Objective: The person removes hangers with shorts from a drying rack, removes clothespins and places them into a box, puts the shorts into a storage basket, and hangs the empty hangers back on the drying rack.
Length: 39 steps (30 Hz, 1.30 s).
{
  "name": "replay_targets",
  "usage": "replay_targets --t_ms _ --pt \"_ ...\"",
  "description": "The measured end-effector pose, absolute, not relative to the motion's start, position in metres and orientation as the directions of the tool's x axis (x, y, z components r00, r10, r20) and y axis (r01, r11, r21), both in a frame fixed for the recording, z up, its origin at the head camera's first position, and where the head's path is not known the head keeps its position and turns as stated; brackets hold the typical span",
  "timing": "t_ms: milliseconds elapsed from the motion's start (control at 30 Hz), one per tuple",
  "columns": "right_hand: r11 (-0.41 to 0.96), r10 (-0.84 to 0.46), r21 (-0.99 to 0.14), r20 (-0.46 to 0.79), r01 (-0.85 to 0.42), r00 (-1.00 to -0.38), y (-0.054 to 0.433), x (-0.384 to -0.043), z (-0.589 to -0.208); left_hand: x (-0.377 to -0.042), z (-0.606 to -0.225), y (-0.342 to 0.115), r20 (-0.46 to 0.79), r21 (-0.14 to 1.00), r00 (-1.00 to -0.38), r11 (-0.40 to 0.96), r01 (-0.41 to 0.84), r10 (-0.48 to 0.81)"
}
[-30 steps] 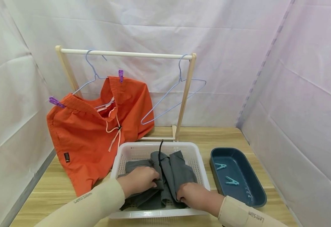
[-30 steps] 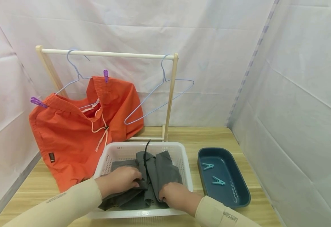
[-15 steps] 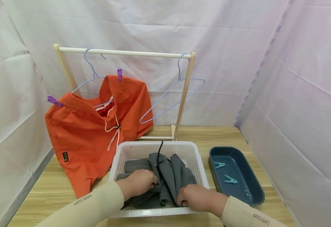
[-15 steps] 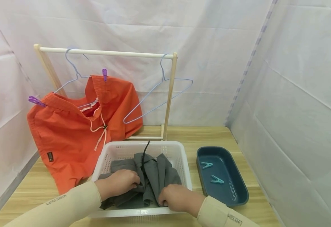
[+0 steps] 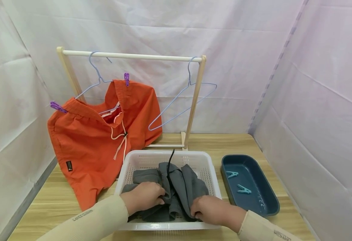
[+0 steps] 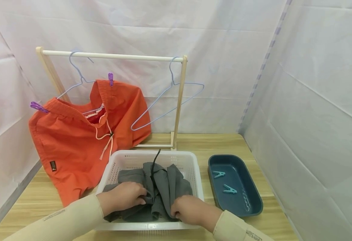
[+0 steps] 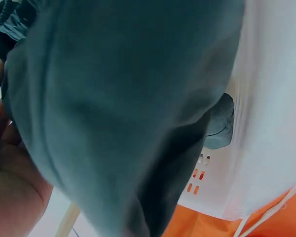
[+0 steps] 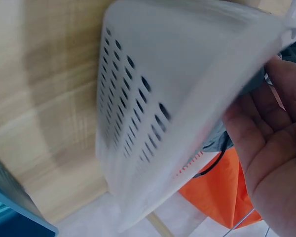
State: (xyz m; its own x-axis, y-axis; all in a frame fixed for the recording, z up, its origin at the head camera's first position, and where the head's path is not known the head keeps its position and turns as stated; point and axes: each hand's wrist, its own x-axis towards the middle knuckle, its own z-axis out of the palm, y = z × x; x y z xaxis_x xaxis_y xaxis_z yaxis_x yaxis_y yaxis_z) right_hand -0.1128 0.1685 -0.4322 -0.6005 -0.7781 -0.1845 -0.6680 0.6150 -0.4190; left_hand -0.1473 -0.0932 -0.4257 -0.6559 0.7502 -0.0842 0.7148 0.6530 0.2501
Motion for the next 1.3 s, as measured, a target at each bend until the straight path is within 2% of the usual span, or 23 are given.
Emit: replay_targets --t_ms 200,633,733,967,1067,1133,1200,1300 --pt "0.598 -0.78 -0.436 -0.121 -0.673 -0.614 0.173 -0.106 -0.439 -0.138 -0.429 -0.104 -0.116 0.294 -0.661 0.661 0.691 0.742" --pt "0.629 -0.746 -0.406 -0.077 -0.662 -0.662 0.177 -0.102 -0.445 -0.129 -0.434 -0.112 -0.097 0.265 -0.658 0.656 0.706 0.747" --pt "0.628 -0.732 -0.396 -0.007 -0.67 -0.682 0.181 -0.098 -0.45 -0.121 -0.437 -0.116 -0.017 0.236 -0.668 0.652 0.72 0.744" --pt "0.633 -0.686 -0.328 0.181 -0.701 -0.705 0.187 -0.087 -0.461 -0.108 -0.445 -0.124 0.224 0.092 -0.632 0.63 0.771 0.742" --pt "0.65 -0.659 -0.309 0.225 -0.694 -0.718 0.189 -0.088 -0.459 -0.107 -0.44 -0.129 0.32 0.094 -0.624 0.632 0.769 0.713" --pt "0.691 -0.605 -0.296 0.261 -0.659 -0.752 0.191 -0.089 -0.456 -0.108 -0.435 -0.135 0.409 0.09 -0.622 0.649 0.755 0.667" --pt "0.758 -0.508 -0.297 0.291 -0.581 -0.811 0.194 -0.089 -0.451 -0.11 -0.429 -0.144 0.486 0.101 -0.643 0.693 0.714 0.592" --pt "0.855 -0.312 -0.34 0.266 -0.392 -0.912 0.202 -0.09 -0.443 -0.111 -0.42 -0.162 0.493 0.198 -0.757 0.793 0.577 0.428"
